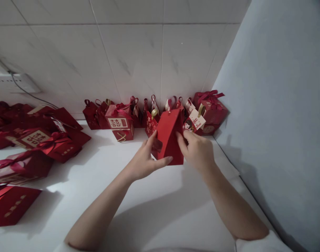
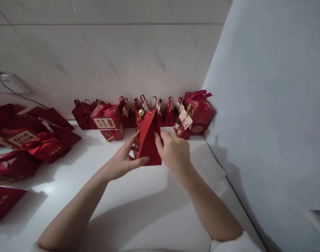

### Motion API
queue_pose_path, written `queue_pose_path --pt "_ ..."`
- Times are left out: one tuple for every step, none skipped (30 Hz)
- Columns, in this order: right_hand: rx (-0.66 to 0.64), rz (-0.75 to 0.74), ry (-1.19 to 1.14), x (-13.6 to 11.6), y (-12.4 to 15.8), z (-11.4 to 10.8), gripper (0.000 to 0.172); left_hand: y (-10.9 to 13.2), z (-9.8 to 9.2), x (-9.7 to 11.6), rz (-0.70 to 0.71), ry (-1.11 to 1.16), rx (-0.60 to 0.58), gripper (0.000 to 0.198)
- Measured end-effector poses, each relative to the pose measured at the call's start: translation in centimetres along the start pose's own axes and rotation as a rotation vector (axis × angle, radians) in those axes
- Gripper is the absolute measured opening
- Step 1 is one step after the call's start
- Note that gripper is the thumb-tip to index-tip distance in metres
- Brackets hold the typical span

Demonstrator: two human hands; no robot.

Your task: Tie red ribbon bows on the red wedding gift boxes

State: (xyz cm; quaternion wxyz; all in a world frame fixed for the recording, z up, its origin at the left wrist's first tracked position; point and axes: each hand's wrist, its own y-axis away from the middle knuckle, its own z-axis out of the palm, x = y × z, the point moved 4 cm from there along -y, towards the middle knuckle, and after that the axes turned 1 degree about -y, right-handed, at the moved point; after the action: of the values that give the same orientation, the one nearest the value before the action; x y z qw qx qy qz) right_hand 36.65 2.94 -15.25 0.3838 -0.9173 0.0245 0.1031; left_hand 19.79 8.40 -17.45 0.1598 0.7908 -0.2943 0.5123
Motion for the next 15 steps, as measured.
queue_pose_path --pt "0.003 0.029 0.010 0.1 0.0 0.0 0.035 0.0 0.1 -0.1 -0.006 -0.009 -0.005 0.097" --pt "0.007 0.043 0.018 0.2 0.0 0.1 0.034 0.0 0.2 -0.2 -0.014 -0.020 -0.013 0.098" --pt "0.015 0.042 0.023 0.2 0.0 0.1 0.033 0.0 0.2 -0.3 -0.023 -0.030 -0.023 0.098" --pt "0.024 0.031 0.022 0.1 0.1 0.1 0.033 0.0 0.3 -0.4 -0.029 -0.037 -0.033 0.097" --pt "0.032 0.020 0.015 0.1 0.1 0.0 0.033 0.0 0.4 -0.4 -0.032 -0.039 -0.040 0.096" --pt "0.037 0.013 0.001 0.0 0.2 0.0 0.034 -0.1 0.4 -0.3 -0.030 -0.032 -0.043 0.094" --pt "0.039 0.015 -0.022 -0.1 0.2 -0.1 0.034 -0.2 0.3 -0.3 -0.028 -0.019 -0.040 0.091" --pt "0.029 0.025 -0.056 -0.1 0.1 -0.2 0.034 -0.2 0.2 -0.2 -0.026 -0.003 -0.029 0.088" --pt "0.003 0.042 -0.103 -0.1 0.1 -0.2 0.033 -0.3 0.0 -0.2 -0.023 0.011 -0.006 0.088" --pt "-0.034 0.061 -0.158 -0.1 0.0 -0.2 0.032 -0.3 -0.3 -0.1 -0.016 0.024 0.028 0.091" --pt "-0.077 0.081 -0.220 -0.1 0.0 -0.1 0.030 -0.4 -0.6 -0.1 -0.002 0.034 0.069 0.096" --pt "-0.118 0.104 -0.282 0.0 -0.1 0.1 0.028 -0.4 -1.0 0.0 0.019 0.047 0.108 0.101" --pt "-0.146 0.131 -0.345 0.2 -0.2 0.3 0.027 -0.4 -1.3 0.2 0.048 0.068 0.137 0.106" --pt "-0.155 0.169 -0.409 0.5 -0.2 0.5 0.026 -0.4 -1.6 0.3 0.086 0.099 0.152 0.107" --pt "-0.152 0.222 -0.481 1.0 -0.3 0.7 0.027 -0.3 -1.9 0.5 0.129 0.135 0.154 0.106"
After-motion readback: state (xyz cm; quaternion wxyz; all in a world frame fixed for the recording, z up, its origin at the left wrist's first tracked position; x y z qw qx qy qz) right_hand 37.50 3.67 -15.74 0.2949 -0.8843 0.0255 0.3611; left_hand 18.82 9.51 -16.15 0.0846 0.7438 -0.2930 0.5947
